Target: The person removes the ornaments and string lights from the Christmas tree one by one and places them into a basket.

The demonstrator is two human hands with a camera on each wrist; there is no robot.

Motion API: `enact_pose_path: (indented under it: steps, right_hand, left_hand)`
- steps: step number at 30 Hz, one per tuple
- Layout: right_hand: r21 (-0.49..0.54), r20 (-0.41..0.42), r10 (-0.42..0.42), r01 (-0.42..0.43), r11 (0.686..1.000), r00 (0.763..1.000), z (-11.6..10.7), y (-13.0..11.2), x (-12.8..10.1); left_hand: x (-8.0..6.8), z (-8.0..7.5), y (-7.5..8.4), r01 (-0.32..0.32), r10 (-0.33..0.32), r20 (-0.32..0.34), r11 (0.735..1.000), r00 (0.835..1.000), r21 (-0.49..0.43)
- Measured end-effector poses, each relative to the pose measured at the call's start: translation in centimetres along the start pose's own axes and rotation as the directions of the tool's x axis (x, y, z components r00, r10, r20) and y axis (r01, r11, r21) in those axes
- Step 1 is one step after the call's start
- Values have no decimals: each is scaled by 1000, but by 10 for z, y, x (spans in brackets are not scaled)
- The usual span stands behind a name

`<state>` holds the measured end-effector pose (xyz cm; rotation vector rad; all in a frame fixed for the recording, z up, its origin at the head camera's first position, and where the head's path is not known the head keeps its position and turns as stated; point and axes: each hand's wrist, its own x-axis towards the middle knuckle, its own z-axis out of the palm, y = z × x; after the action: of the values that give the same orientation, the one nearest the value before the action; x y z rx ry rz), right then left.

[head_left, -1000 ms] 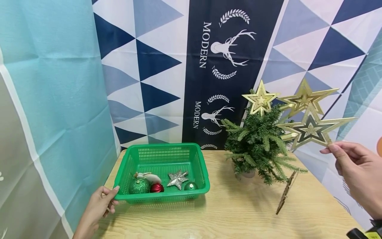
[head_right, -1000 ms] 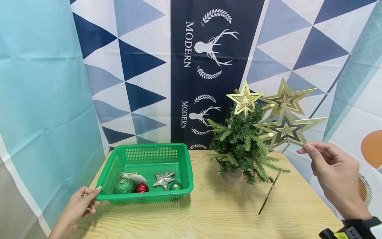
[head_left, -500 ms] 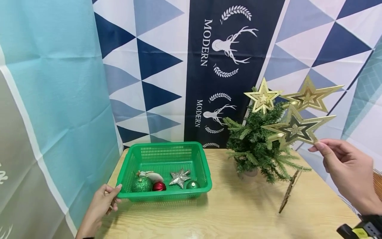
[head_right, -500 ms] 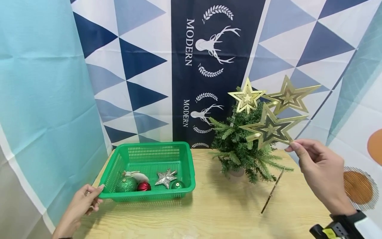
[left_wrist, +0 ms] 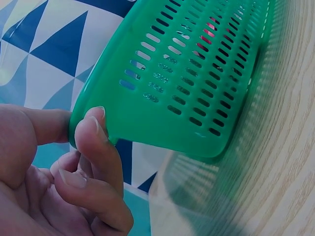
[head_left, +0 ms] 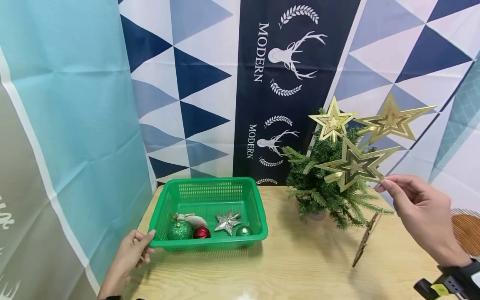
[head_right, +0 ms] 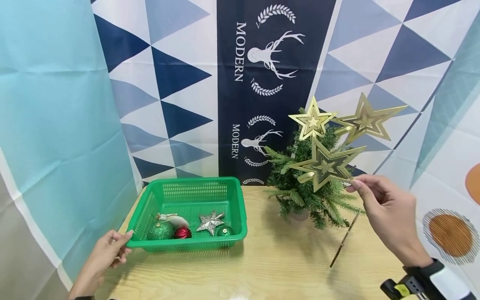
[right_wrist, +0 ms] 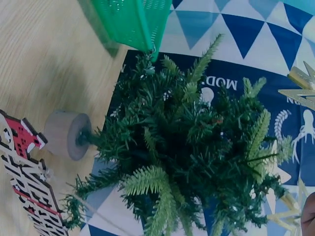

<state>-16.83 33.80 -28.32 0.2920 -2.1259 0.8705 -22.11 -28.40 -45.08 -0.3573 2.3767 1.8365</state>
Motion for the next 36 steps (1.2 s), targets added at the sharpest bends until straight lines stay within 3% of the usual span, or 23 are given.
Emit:
enact_pose_path:
  steps: [6, 13, 21, 36]
  right_hand:
    - [2, 11, -33, 33, 999, 999, 10, -4, -1]
    - [69, 9, -135, 134, 989, 991, 20, -4, -1]
    - [68, 40, -163, 161, 985, 986, 30, -11, 0]
    - [-26, 74, -305, 307, 951, 950, 52, -13, 4]
  left_hand:
    - [0, 0, -2, -6, 6, 1, 1000, 1000, -5]
    - [0, 0, -3, 5, -5, -2, 1000, 1000, -13]
    - [1, 0, -2, 0, 0, -1, 1000, 1000, -11]
    - [1, 1, -2, -2, 2, -5, 1000, 1000, -13]
